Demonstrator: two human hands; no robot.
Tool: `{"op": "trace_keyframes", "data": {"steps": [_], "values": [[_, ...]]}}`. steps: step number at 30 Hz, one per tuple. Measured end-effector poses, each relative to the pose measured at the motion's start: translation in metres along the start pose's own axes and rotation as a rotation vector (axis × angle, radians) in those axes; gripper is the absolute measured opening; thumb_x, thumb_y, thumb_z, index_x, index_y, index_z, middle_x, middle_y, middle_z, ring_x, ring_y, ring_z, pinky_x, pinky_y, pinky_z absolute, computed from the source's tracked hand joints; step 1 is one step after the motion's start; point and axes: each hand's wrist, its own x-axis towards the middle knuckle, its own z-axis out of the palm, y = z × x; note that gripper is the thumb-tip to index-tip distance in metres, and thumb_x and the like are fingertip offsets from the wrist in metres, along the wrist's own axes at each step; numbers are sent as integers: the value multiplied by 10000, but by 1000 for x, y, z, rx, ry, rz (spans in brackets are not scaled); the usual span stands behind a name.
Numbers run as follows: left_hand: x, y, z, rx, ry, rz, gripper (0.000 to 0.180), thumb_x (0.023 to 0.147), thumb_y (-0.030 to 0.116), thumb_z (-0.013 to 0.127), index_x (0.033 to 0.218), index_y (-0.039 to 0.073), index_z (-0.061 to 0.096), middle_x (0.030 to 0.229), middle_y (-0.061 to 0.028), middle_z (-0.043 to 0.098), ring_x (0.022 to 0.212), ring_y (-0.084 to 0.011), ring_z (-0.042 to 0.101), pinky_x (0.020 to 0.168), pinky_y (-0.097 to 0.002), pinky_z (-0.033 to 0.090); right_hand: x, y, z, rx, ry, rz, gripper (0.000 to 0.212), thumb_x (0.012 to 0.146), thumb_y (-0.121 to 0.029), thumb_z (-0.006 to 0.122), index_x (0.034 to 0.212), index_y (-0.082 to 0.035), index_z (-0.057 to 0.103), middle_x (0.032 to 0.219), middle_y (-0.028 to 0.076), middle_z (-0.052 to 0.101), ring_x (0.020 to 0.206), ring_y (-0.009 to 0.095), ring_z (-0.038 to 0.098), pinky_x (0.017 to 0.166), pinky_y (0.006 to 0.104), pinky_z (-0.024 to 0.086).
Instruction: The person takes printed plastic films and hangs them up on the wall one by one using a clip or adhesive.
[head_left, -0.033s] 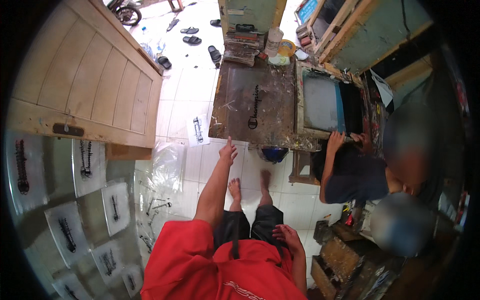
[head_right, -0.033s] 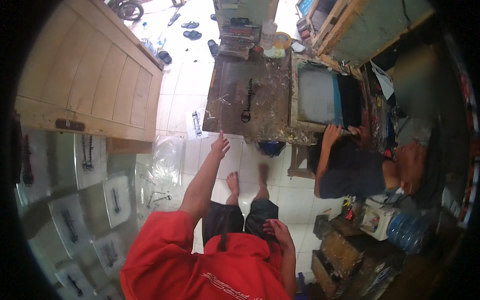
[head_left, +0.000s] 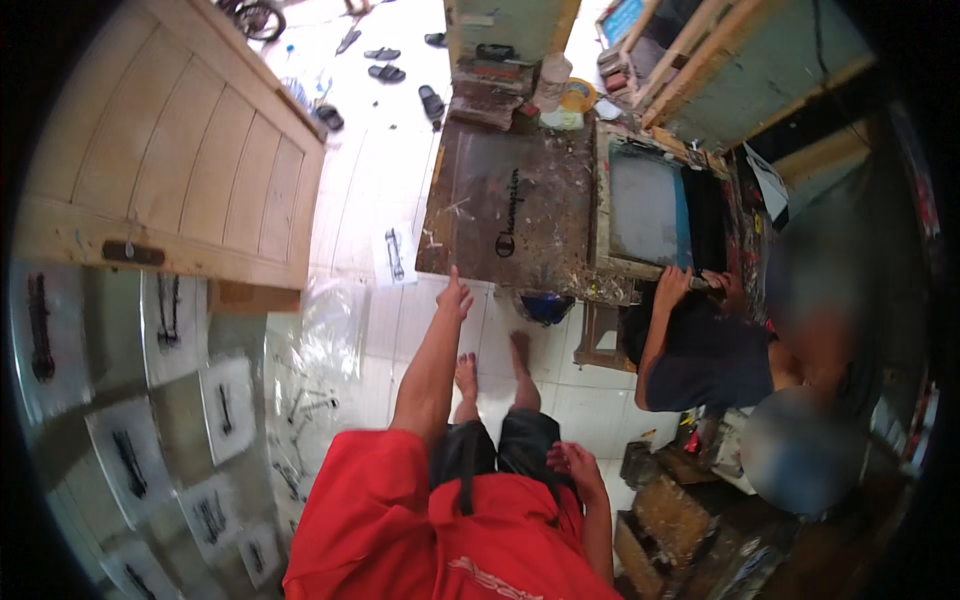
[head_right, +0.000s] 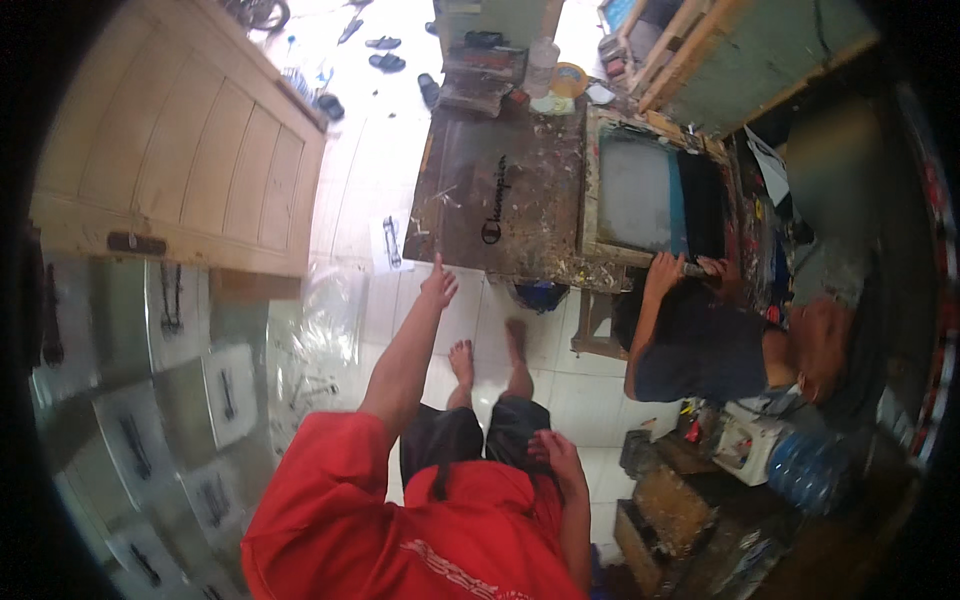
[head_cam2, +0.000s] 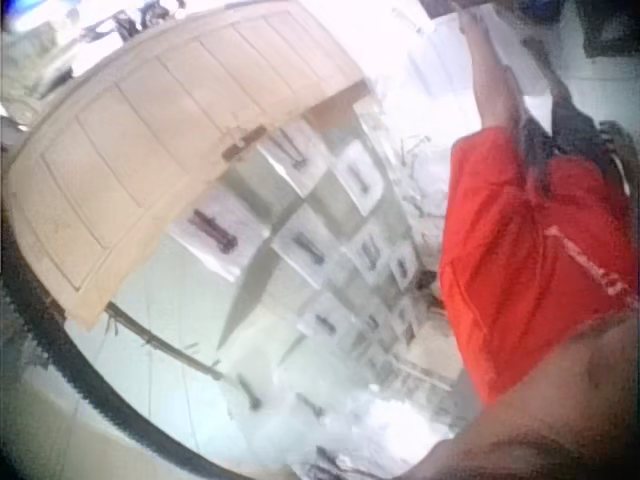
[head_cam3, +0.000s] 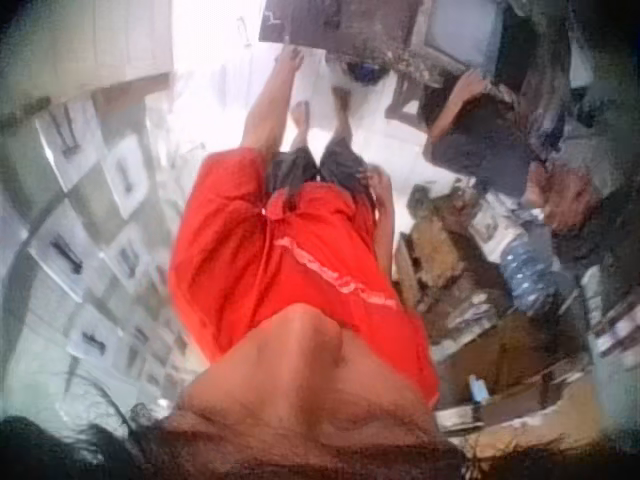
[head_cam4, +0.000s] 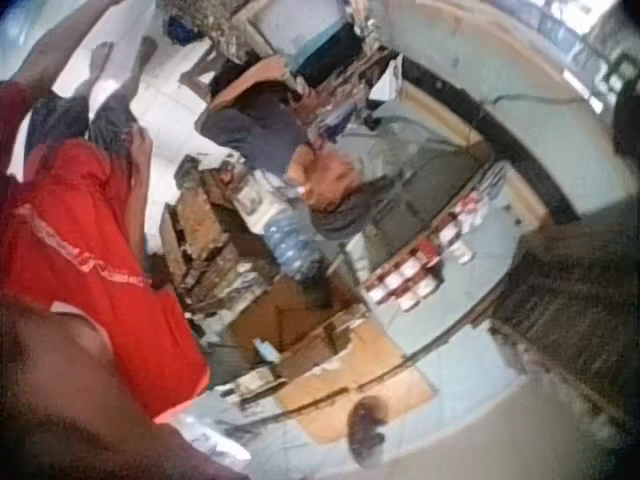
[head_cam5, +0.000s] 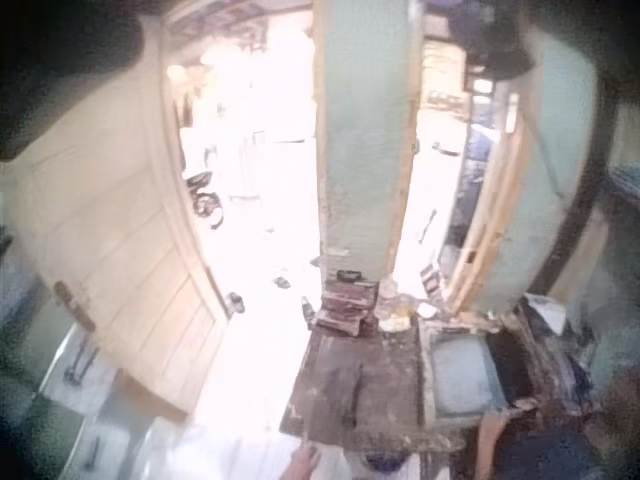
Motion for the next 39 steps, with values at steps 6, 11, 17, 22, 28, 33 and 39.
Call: {"op": "trace_keyframes", "data": {"steps": [6, 11, 17, 22, 28, 33, 39], "values": [[-31, 11, 5, -254, 206, 302, 339, 870, 364, 660, 1024, 63, 638, 962, -35, 679, 767, -90, 605, 596, -219, 390, 84, -145, -13, -322, -148, -123, 240, 961, -227, 538, 1051, -15, 605, 909, 82, 676, 786, 143, 643, 717, 282, 504], [-207, 55, -56, -332, 240, 660, 122, 903, 146, 616, 888, 27, 597, 868, -89, 668, 834, -188, 655, 788, -301, 516, 183, -298, 88, -453, -68, -785, 247, 879, -217, 660, 994, -8, 597, 859, 80, 657, 773, 156, 621, 713, 296, 499], [-450, 16, -186, -409, 607, 918, 95, 927, 103, 530, 871, 31, 554, 805, -80, 608, 738, -165, 609, 769, -330, 508, 228, -283, 332, -767, -763, -768, 472, 853, -294, 689, 1209, -23, 537, 982, 77, 637, 885, 165, 598, 758, 308, 478], [-528, -27, -246, -562, 881, 926, 84, 906, 132, 552, 903, 48, 546, 916, -101, 653, 786, -183, 628, 806, -341, 486, 143, -237, 409, -755, -1227, -675, 162, 880, -177, 656, 997, -66, 633, 854, -2, 647, 731, 83, 589, 642, 222, 457], [-597, -159, -312, -696, 1199, 929, 190, 955, 228, 530, 966, 38, 524, 934, -165, 675, 795, -208, 648, 762, -309, 500, -2, -128, 452, -884, -1345, -602, 182, 810, -86, 722, 954, -2, 650, 735, 46, 652, 679, 102, 578, 670, 239, 458], [-612, -217, -392, -748, 1193, 879, 251, 978, 276, 510, 1024, 31, 541, 965, -172, 675, 789, -205, 658, 713, -275, 501, -54, -34, 493, -881, -1329, -741, 149, 781, -69, 742, 852, 6, 634, 786, 76, 682, 700, 125, 621, 683, 260, 486], [-621, -246, -483, -1003, 914, 829, 303, 974, 314, 525, 1084, 44, 605, 871, -34, 662, 748, -118, 638, 656, -226, 486, -114, 35, 517, -824, -1213, -1092, 141, 811, -117, 722, 845, 2, 654, 759, 37, 647, 739, 110, 600, 707, 262, 481]]}}
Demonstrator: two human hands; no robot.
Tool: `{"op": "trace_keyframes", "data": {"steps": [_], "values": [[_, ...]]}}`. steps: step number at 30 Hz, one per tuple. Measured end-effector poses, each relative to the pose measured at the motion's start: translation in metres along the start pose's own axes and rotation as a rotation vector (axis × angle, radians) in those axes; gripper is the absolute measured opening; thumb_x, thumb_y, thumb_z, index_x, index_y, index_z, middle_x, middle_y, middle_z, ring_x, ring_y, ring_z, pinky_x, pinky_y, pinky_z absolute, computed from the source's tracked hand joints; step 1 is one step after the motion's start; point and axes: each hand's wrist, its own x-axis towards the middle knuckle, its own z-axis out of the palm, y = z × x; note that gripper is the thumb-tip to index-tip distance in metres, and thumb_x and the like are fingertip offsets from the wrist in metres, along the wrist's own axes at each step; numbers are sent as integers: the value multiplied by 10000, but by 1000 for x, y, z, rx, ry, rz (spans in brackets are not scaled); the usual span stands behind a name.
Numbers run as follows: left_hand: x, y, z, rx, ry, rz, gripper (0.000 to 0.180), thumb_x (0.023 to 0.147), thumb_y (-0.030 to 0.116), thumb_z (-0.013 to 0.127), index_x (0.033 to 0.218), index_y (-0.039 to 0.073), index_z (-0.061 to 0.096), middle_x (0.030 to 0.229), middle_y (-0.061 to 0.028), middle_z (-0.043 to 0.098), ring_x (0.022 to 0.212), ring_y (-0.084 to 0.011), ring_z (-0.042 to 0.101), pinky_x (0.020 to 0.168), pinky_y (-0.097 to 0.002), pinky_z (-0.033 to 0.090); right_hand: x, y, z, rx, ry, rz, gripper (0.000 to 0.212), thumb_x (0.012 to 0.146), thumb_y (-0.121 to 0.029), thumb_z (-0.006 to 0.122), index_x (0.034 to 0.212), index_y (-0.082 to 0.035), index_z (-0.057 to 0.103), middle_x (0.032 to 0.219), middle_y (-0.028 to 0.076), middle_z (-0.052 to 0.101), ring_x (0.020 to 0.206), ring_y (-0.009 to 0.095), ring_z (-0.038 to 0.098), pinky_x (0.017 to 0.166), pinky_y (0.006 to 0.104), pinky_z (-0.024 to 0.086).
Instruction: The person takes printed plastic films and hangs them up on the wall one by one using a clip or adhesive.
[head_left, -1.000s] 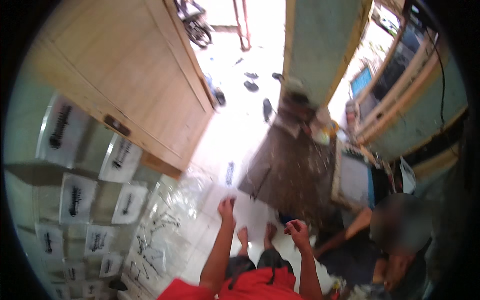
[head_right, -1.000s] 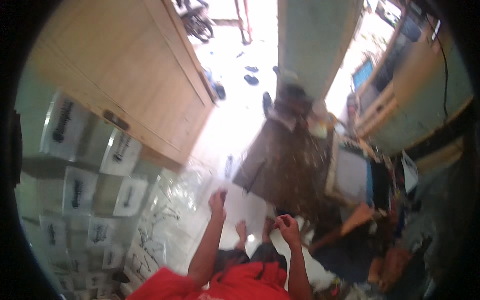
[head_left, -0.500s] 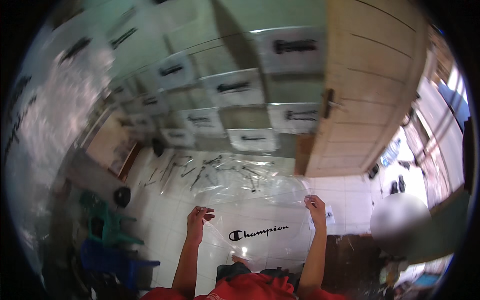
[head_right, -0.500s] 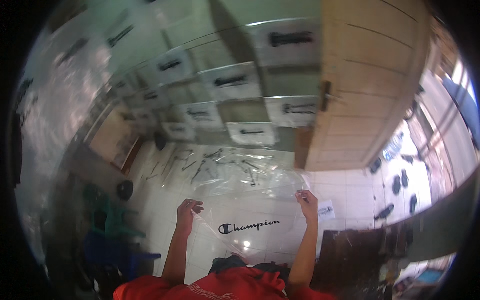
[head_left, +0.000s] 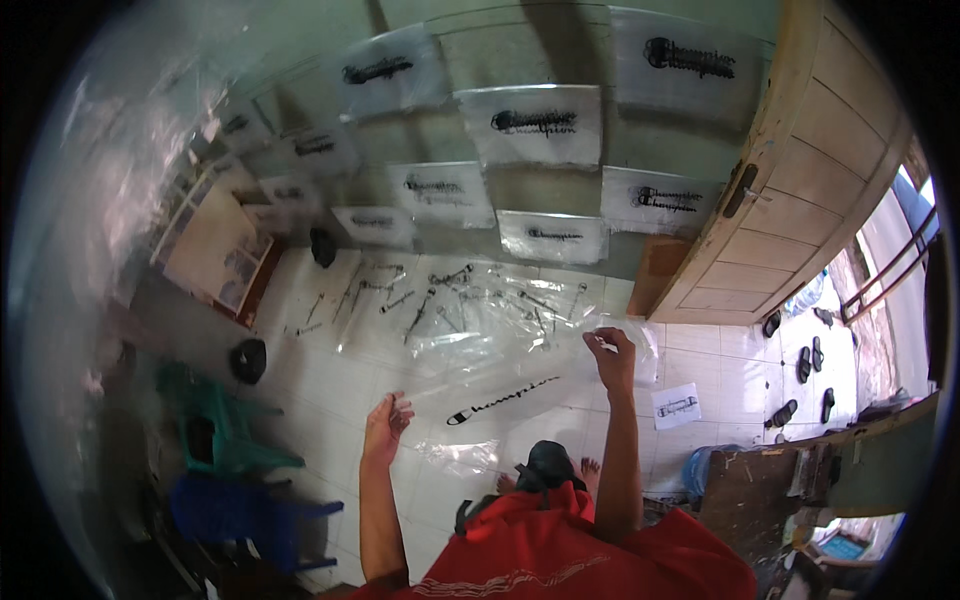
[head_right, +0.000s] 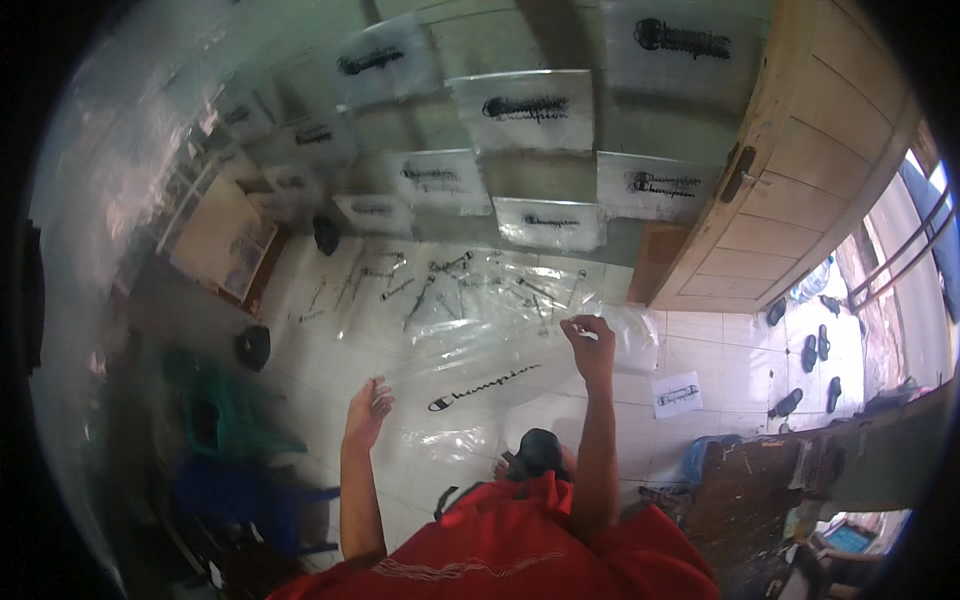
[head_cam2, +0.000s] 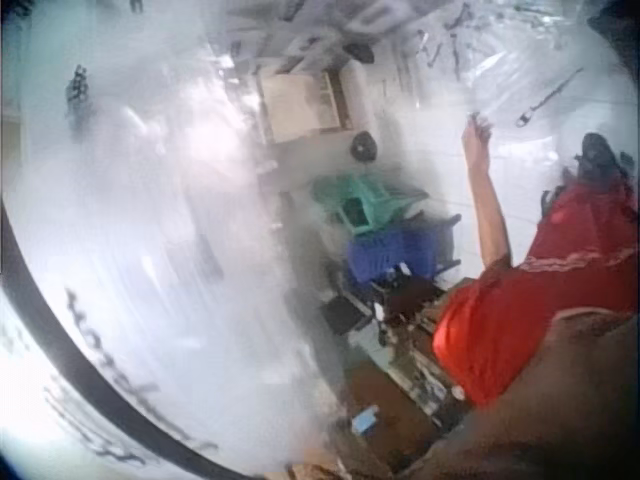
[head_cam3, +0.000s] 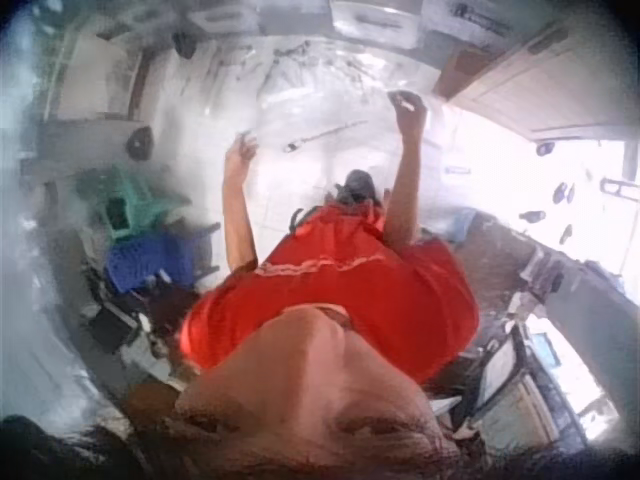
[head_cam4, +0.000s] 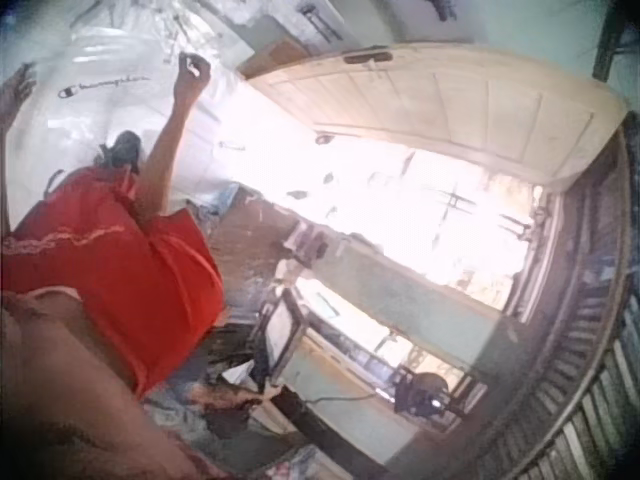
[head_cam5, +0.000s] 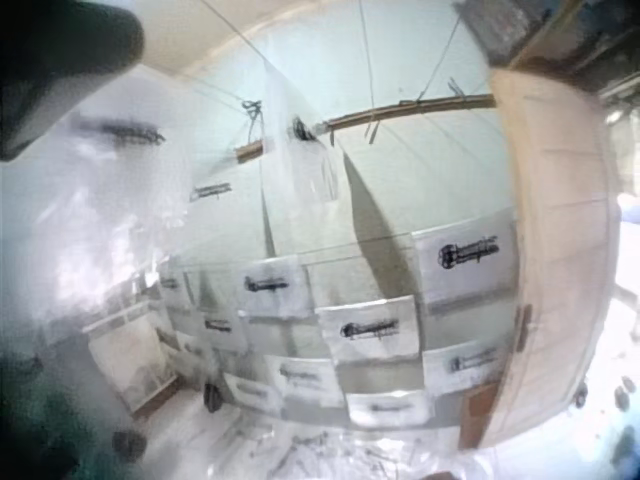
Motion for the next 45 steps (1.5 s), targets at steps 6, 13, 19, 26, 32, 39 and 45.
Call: {"op": "trace_keyframes", "data": {"steps": [6, 13, 19, 26, 32, 39, 45], "values": [[97, 39, 2, -28, -21, 55, 272, 972, 297, 529, 1020, 48, 629, 878, -51, 668, 705, -105, 607, 666, -227, 464, 52, -22, 14, 406, -307, 287, 161, 831, -153, 708, 871, -15, 635, 729, 44, 635, 669, 107, 573, 624, 254, 441], [193, 73, 75, 70, 81, 226, 286, 978, 285, 506, 1004, 21, 612, 880, -97, 676, 734, -130, 615, 693, -259, 470, 216, 31, 102, 134, -333, 239, 218, 886, -240, 641, 788, -49, 596, 642, -3, 563, 567, 83, 510, 523, 245, 399], [281, 106, 171, -2, 180, 133, 348, 973, 296, 514, 1096, -23, 576, 1008, -153, 667, 897, -210, 651, 807, -301, 498, 515, 53, 251, -243, -626, -192, 289, 775, -291, 749, 832, -21, 667, 652, 56, 619, 611, 130, 575, 572, 301, 479], [425, 126, 270, 121, 68, 213, 325, 969, 243, 502, 1144, -27, 547, 1060, -160, 654, 1007, -241, 634, 890, -341, 491, 702, 73, 329, -299, -651, -166, 175, 746, -187, 749, 811, -37, 688, 758, 68, 673, 680, 135, 611, 649, 303, 499], [470, 137, 282, 92, 124, 217, 315, 966, 224, 493, 1118, -45, 554, 1064, -168, 653, 1003, -230, 633, 903, -328, 488, 721, 74, 343, -277, -496, -150, 165, 712, -166, 771, 786, -51, 678, 704, 53, 656, 670, 129, 612, 650, 292, 497], [455, 128, 241, 96, 130, 298, 252, 957, 196, 502, 1058, -26, 568, 1010, -134, 653, 959, -208, 636, 910, -331, 496, 606, 43, 316, -94, -320, -273, 122, 757, -103, 699, 822, -45, 615, 818, 106, 608, 773, 241, 617, 712, 358, 491], [427, 105, 181, -38, 168, 315, 178, 951, 170, 515, 825, 50, 552, 792, -31, 591, 734, -108, 561, 838, -298, 516, 477, -32, 275, -324, 3, -658, 124, 781, -104, 676, 865, -53, 599, 920, 100, 556, 877, 289, 570, 742, 387, 469]]}}
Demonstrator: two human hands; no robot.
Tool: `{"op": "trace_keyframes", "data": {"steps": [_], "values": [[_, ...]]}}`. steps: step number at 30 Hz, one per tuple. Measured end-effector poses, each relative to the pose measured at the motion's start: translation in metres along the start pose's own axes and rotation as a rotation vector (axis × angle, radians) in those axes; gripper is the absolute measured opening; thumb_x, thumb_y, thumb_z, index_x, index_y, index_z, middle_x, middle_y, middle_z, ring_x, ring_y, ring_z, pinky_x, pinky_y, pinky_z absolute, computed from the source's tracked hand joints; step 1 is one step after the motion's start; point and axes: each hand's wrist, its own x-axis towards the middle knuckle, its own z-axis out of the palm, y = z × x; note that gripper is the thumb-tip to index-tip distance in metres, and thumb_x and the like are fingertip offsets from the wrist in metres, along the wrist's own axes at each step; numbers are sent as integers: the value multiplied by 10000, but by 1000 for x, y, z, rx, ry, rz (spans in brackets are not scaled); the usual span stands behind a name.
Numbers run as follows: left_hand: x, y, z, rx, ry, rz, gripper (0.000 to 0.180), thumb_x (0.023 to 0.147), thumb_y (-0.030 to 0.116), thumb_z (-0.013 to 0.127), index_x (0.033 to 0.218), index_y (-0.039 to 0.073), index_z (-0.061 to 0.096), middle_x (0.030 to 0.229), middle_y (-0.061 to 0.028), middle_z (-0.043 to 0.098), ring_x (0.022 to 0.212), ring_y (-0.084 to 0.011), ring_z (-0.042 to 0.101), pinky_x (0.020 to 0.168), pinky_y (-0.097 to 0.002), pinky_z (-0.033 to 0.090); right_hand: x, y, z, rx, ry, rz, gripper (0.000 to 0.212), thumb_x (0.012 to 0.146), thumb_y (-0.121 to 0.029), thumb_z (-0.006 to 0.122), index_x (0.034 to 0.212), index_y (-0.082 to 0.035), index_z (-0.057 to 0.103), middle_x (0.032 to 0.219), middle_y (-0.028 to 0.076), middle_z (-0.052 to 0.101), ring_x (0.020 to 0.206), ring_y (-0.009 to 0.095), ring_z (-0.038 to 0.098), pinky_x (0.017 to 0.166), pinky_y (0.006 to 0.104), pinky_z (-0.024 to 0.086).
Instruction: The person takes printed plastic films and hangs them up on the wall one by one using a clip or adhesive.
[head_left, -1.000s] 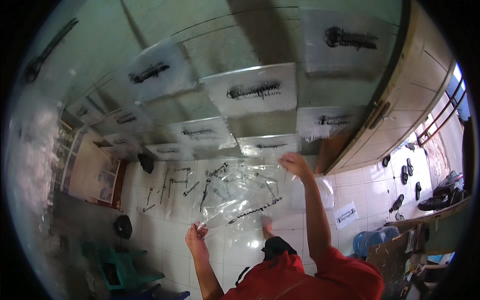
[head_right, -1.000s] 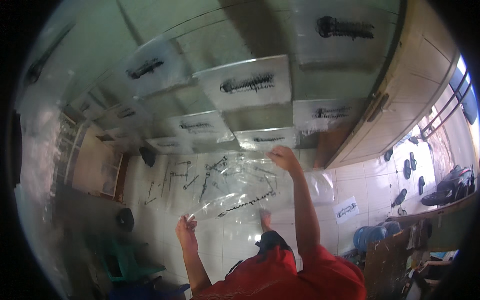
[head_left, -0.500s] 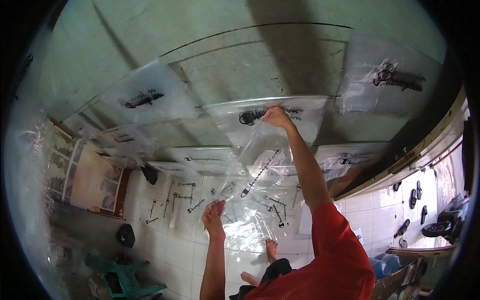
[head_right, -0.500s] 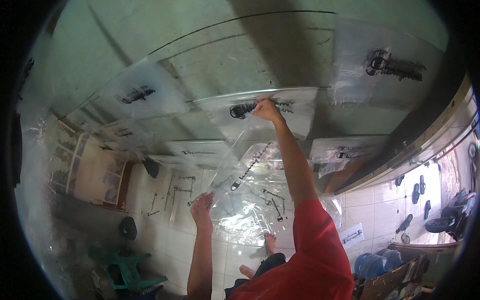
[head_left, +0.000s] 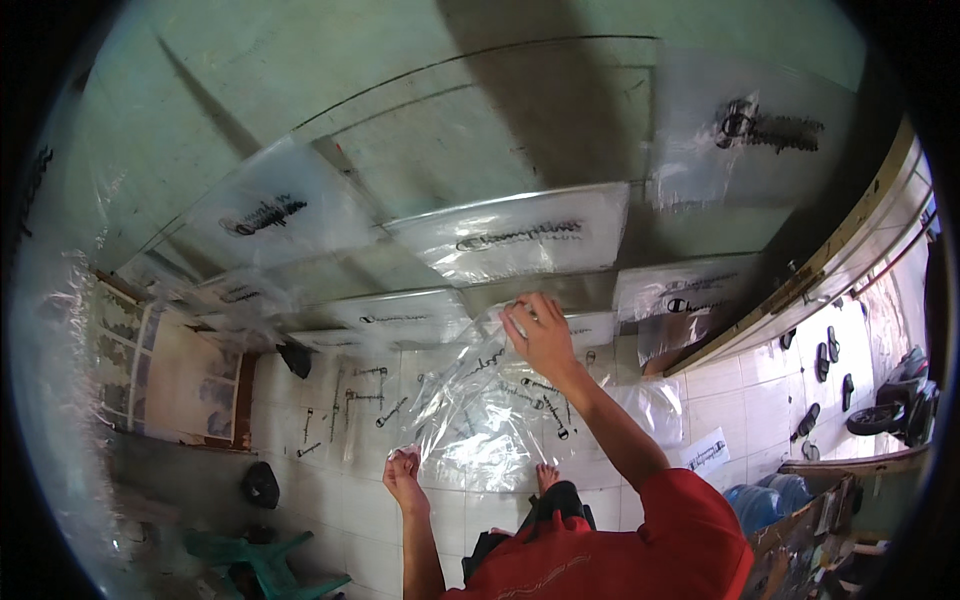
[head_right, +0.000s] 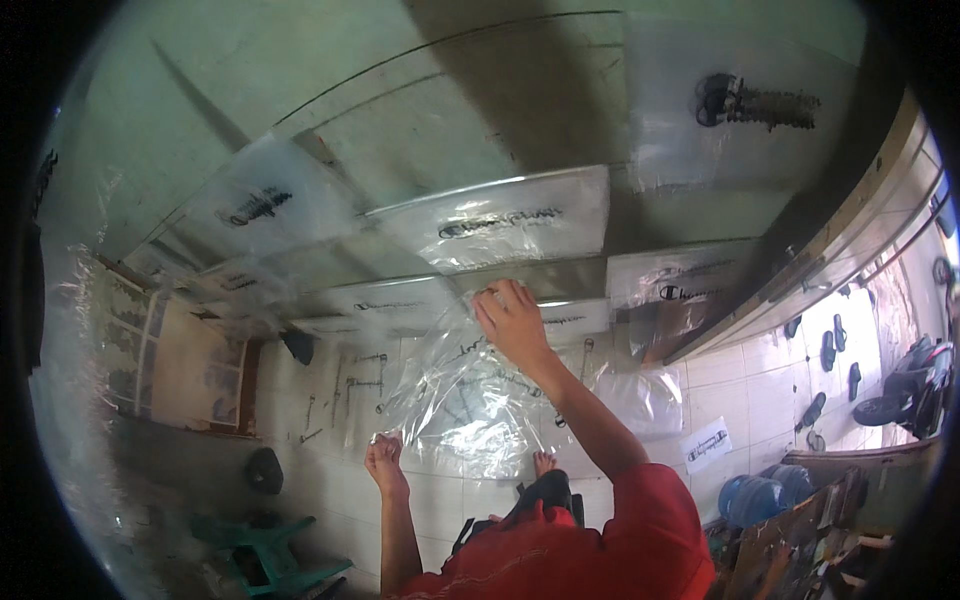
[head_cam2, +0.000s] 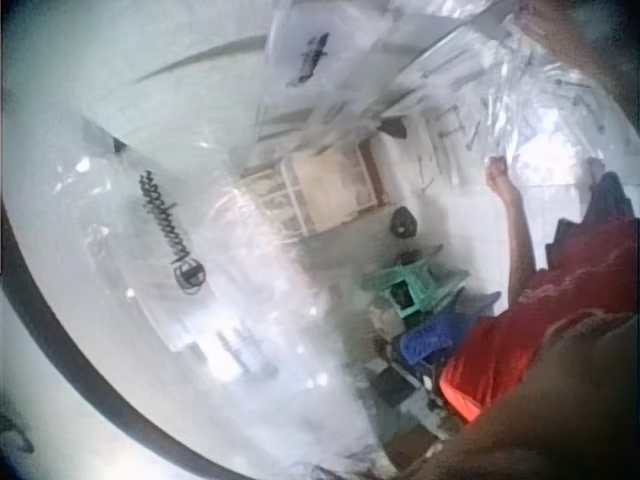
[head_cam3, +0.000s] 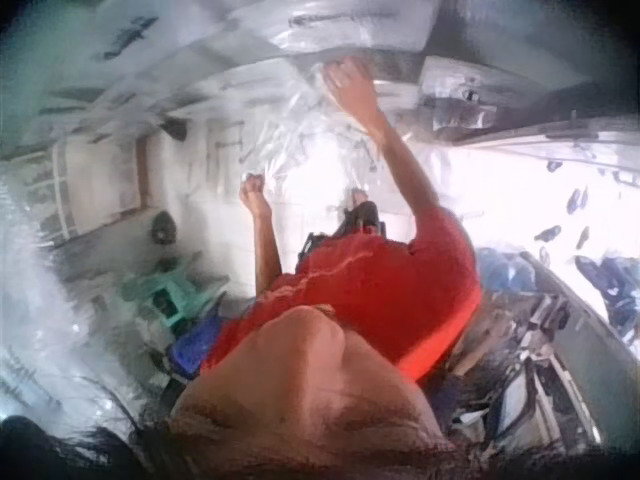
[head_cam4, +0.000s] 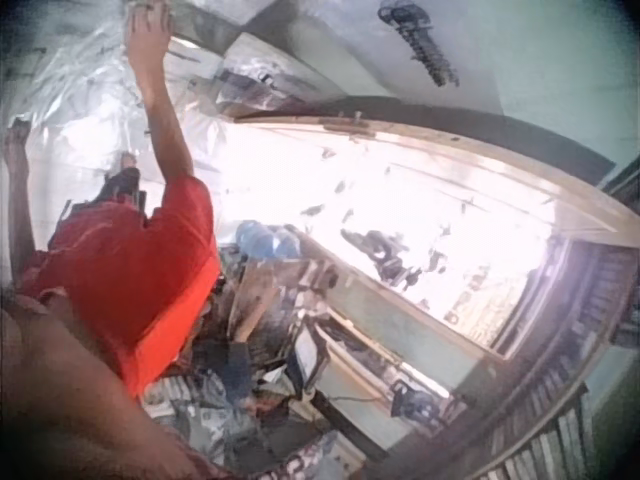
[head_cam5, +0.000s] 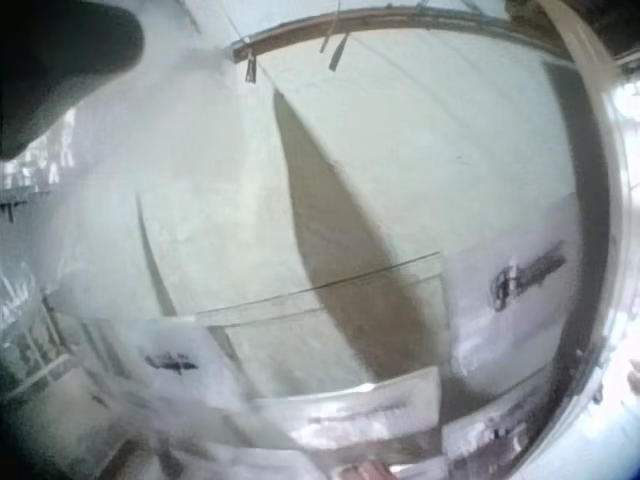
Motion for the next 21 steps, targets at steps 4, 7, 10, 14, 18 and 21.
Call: {"op": "trace_keyframes", "data": {"steps": [4, 7, 10, 14, 18, 21], "values": [[-11, 15, 0, 68, 121, -23, 208, 959, 203, 511, 803, 69, 540, 791, -27, 588, 655, -86, 518, 760, -276, 508, -18, -31, -23, -20, 6, -150, 100, 792, -79, 682, 859, -60, 609, 850, 84, 581, 788, 229, 591, 687, 340, 463], [16, 53, -3, 62, 29, 152, 219, 965, 242, 503, 836, 70, 547, 820, -31, 602, 609, -74, 490, 617, -237, 471, 4, -39, -50, 798, 41, 574, 69, 836, -54, 608, 802, -66, 549, 727, 56, 605, 654, 139, 553, 641, 296, 444], [54, 113, 28, -34, -58, 160, 200, 957, 281, 512, 883, 100, 556, 860, -26, 621, 582, -57, 473, 475, -203, 383, 41, 6, -87, 1119, -113, 673, 87, 875, -77, 546, 827, -86, 474, 828, 100, 660, 670, 122, 537, 633, 295, 438], [95, 216, 148, -14, -292, 277, 167, 932, 297, 555, 874, 142, 531, 1163, -24, 628, 548, -47, 459, 436, -192, 343, 120, 19, -139, 1372, 50, 558, 51, 931, -134, 481, 916, -93, 454, 1099, 155, 609, 984, 238, 615, 753, 314, 510], [128, 267, 230, -123, -468, 276, 171, 960, 282, 490, 878, 134, 518, 1378, -39, 512, 562, -34, 375, 506, -201, 349, 177, 24, -190, 1330, -29, 261, 36, 954, -121, 446, 925, -104, 434, 1107, 146, 600, 1042, 322, 625, 741, 364, 506], [148, 284, 252, -102, -593, 268, 180, 948, 266, 506, 934, 90, 538, 1319, -41, 547, 551, -67, 454, 466, -222, 386, 200, 17, -205, 1278, -14, 223, 34, 953, -110, 437, 922, -103, 425, 1167, 156, 575, 1097, 348, 603, 762, 378, 538]]}}
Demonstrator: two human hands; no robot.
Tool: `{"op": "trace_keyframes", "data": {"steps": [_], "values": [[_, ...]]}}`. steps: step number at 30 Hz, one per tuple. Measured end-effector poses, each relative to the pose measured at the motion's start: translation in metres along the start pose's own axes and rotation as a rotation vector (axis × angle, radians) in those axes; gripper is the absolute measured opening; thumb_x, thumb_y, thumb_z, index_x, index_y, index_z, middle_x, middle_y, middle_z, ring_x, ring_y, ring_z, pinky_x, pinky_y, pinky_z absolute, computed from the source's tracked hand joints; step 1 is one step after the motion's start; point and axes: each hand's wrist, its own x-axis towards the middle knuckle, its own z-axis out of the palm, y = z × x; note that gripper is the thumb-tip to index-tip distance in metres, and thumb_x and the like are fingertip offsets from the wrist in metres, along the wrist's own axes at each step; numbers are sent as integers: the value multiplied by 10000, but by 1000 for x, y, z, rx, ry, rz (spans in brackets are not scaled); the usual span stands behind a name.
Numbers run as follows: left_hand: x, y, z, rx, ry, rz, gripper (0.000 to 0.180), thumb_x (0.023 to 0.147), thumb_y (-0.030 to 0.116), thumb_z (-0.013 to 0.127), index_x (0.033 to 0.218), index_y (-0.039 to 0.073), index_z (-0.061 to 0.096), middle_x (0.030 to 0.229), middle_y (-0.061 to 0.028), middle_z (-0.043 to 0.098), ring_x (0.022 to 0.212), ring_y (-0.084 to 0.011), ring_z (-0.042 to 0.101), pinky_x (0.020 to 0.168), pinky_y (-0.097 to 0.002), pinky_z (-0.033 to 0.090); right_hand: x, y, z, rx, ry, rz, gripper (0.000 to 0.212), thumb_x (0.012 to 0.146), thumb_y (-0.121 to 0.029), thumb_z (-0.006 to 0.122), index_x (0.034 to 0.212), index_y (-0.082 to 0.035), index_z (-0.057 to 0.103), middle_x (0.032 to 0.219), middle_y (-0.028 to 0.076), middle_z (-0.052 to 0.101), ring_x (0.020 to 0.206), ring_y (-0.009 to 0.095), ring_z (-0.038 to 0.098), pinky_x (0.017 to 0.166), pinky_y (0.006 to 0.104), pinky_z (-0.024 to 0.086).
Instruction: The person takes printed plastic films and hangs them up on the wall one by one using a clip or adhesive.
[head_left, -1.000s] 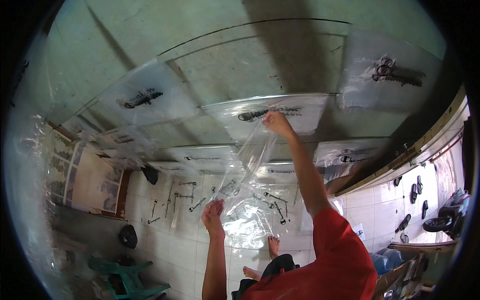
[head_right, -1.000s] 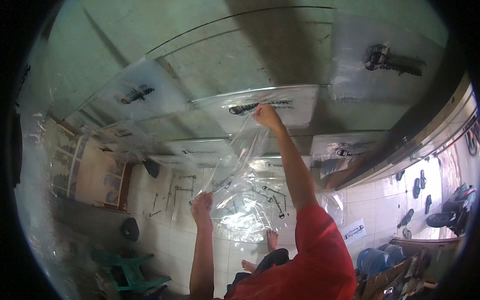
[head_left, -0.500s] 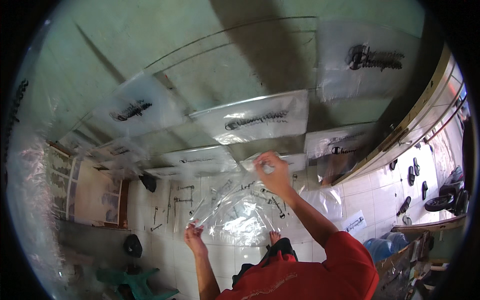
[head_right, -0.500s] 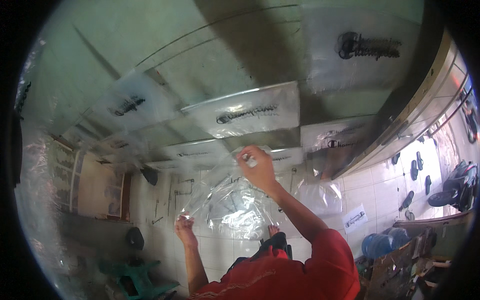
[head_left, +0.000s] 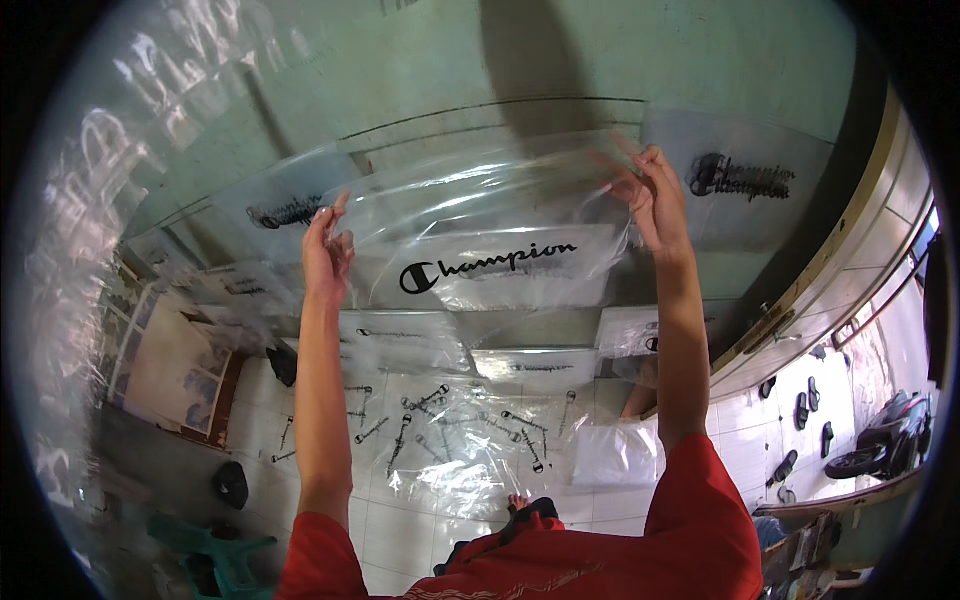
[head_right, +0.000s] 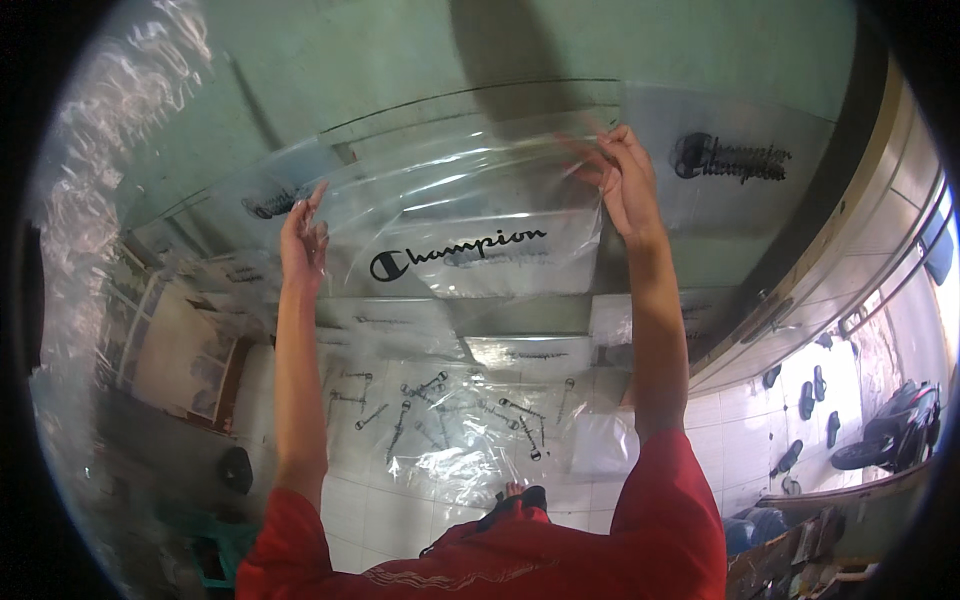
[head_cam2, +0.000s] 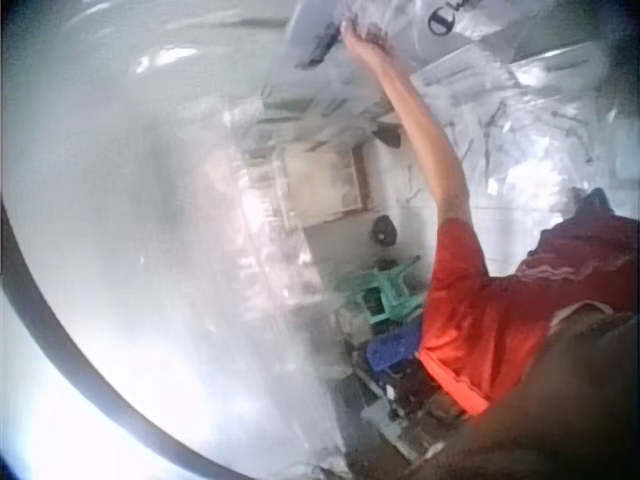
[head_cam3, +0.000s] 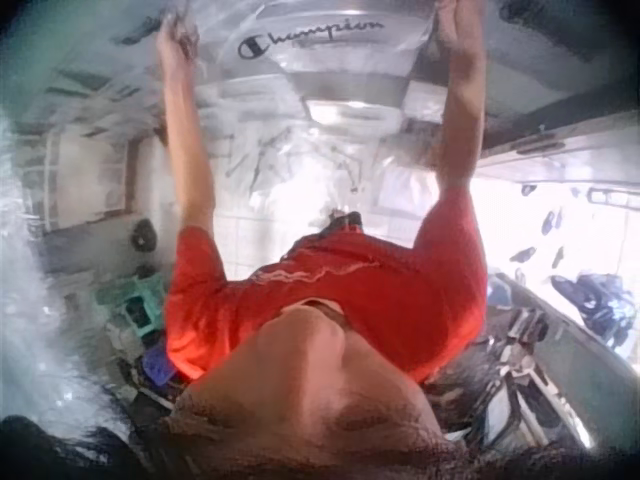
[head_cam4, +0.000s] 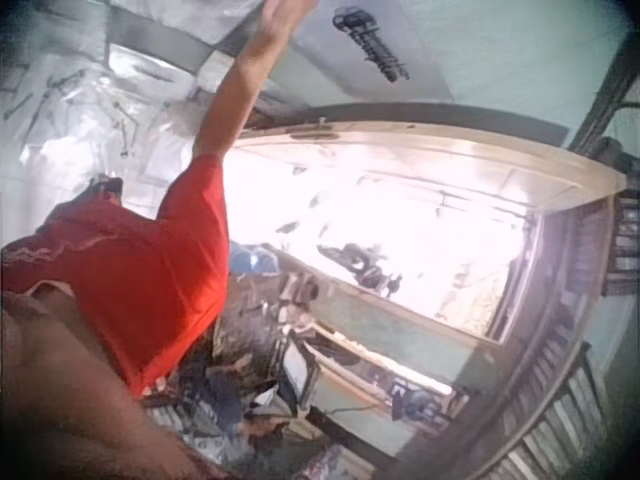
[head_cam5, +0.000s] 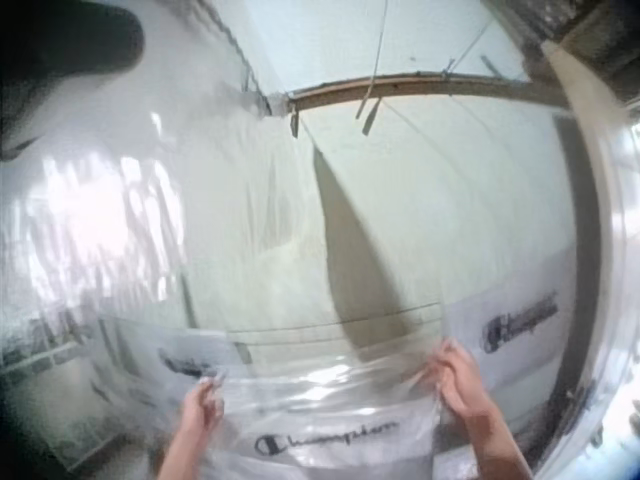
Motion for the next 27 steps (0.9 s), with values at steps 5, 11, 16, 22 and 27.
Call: {"op": "trace_keyframes", "data": {"steps": [5, 11, 16, 22, 27], "values": [[26, -18, 20, -20, 37, 42, 200, 951, 261, 500, 915, 70, 547, 1403, -37, 482, 544, -82, 474, 441, -212, 382, 12, -1, -16, 18, -31, -47, 52, 940, -100, 429, 894, -89, 410, 1450, 219, 355, 1258, 418, 456, 796, 396, 590], [38, -27, 26, 3, -49, 112, 238, 954, 259, 488, 914, 33, 550, 1428, -67, 452, 544, -105, 509, 412, -205, 362, 12, 4, -27, 22, -7, -94, 72, 935, -88, 415, 865, -85, 399, 1462, 185, 356, 1218, 404, 504, 747, 383, 595], [44, -24, 27, 15, -134, 173, 243, 954, 247, 470, 902, 22, 548, 1446, -101, 426, 577, -124, 561, 402, -202, 348, 12, 3, -31, 37, 13, -124, 65, 922, -88, 417, 859, -84, 404, 1474, 188, 334, 1241, 405, 480, 740, 370, 600], [48, -26, 25, 7, -184, 207, 234, 944, 232, 464, 922, 23, 567, 1480, -81, 385, 646, -144, 596, 417, -212, 359, 19, 4, -39, 43, -33, -157, 30, 887, -72, 411, 860, -83, 420, 1499, 176, 296, 1291, 399, 426, 770, 366, 590], [50, -41, 15, 12, -229, 182, 205, 927, 241, 490, 873, 64, 578, 1545, -58, 265, 785, -171, 582, 463, -241, 351, 17, 17, -51, 56, -71, -148, 29, 864, -68, 421, 844, -87, 428, 1522, 151, 261, 1315, 397, 397, 777, 359, 580]]}}
